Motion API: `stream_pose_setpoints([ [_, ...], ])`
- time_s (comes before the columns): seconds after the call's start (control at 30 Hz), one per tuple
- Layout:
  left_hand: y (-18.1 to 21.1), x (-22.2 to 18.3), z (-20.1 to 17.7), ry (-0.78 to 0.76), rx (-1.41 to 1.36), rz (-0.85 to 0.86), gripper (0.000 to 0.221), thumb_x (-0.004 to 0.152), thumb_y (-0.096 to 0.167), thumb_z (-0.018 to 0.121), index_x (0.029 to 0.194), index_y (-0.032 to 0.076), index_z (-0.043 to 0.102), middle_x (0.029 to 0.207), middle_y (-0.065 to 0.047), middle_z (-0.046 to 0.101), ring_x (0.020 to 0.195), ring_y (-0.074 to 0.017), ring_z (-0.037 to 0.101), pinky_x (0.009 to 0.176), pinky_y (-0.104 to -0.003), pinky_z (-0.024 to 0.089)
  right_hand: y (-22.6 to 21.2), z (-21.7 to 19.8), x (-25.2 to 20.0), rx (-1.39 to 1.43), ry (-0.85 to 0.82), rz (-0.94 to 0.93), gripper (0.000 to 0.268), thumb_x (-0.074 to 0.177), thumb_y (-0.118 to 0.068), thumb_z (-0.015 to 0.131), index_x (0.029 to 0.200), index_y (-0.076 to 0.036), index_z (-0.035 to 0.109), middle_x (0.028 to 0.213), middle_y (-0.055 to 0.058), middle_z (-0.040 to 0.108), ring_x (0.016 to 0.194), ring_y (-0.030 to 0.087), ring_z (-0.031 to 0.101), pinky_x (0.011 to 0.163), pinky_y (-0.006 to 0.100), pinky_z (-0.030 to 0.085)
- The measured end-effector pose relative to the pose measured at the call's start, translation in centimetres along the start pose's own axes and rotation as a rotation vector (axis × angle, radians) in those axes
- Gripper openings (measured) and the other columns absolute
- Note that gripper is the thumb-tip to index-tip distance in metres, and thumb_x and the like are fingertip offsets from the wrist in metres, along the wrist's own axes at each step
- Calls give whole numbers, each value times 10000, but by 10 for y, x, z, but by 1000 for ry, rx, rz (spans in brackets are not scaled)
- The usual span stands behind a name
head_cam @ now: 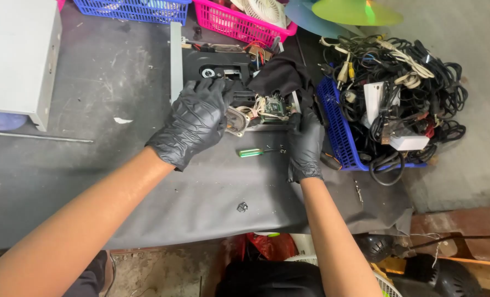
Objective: Reassembling the internal components and casing of an electronic device, including connecting wires and seating circuit boards.
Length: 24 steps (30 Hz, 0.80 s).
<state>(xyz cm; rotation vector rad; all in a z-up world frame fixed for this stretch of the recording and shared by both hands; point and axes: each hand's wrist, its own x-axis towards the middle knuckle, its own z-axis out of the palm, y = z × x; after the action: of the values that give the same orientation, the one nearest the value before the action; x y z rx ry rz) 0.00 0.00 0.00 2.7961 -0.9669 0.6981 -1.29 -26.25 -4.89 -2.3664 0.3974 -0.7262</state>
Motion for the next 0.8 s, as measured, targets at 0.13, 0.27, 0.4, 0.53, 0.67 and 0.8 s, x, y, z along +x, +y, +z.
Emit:
stream_pose_setpoints([
  [0.13, -25, -18, 7, 57, 18, -26, 473, 767, 269, 711, 1215, 123, 675, 1185, -100, 604, 1172, -299, 588, 954, -428, 484, -4, 9, 0, -3, 46, 9, 302, 1026, -323, 598, 1043, -53, 731, 841, 195, 740, 896, 441, 706, 706, 497, 580],
  [0.27, -49, -28, 28, 123, 51, -49, 461, 809, 219, 661, 1241, 60, 645, 1205, -165, 615, 1185, -351, 599, 971, -448, 498, -1, 15, -4, -58, 83, -77, 269, 1001, -259, 617, 868, -45, 710, 715, 189, 682, 813, 468, 667, 638, 523, 526],
  [0.4, -61, -35, 27, 103, 17, -201, 504, 858, 156, 605, 1350, 49, 586, 1220, -184, 618, 1170, -384, 624, 974, -486, 520, -7, 28, -16, -61, 70, -150, 293, 941, -269, 687, 732, -68, 643, 622, 178, 613, 762, 453, 660, 608, 475, 510],
  [0.53, -86, -42, 21, 91, -70, -283, 485, 863, 157, 581, 1342, 87, 580, 1199, -169, 606, 1120, -404, 628, 908, -515, 553, -63, 16, -54, 36, -7, -226, 265, 884, -187, 687, 683, -45, 589, 584, 203, 575, 656, 428, 651, 564, 434, 483],
  [0.67, -98, -51, 16, 83, -74, -222, 524, 820, 231, 633, 1336, 144, 609, 1202, -130, 609, 1164, -366, 624, 932, -502, 555, -84, 32, -77, -67, -66, -204, 279, 852, -313, 725, 699, -101, 628, 589, 138, 633, 661, 377, 693, 556, 475, 504],
  [0.8, -80, -39, 24, 82, -81, -135, 548, 822, 415, 612, 1349, 265, 594, 1190, -50, 580, 1124, -297, 624, 877, -459, 552, -97, 43, -92, -153, -185, -175, 330, 883, -507, 702, 780, -194, 685, 648, 17, 716, 747, 272, 751, 623, 440, 594],
])
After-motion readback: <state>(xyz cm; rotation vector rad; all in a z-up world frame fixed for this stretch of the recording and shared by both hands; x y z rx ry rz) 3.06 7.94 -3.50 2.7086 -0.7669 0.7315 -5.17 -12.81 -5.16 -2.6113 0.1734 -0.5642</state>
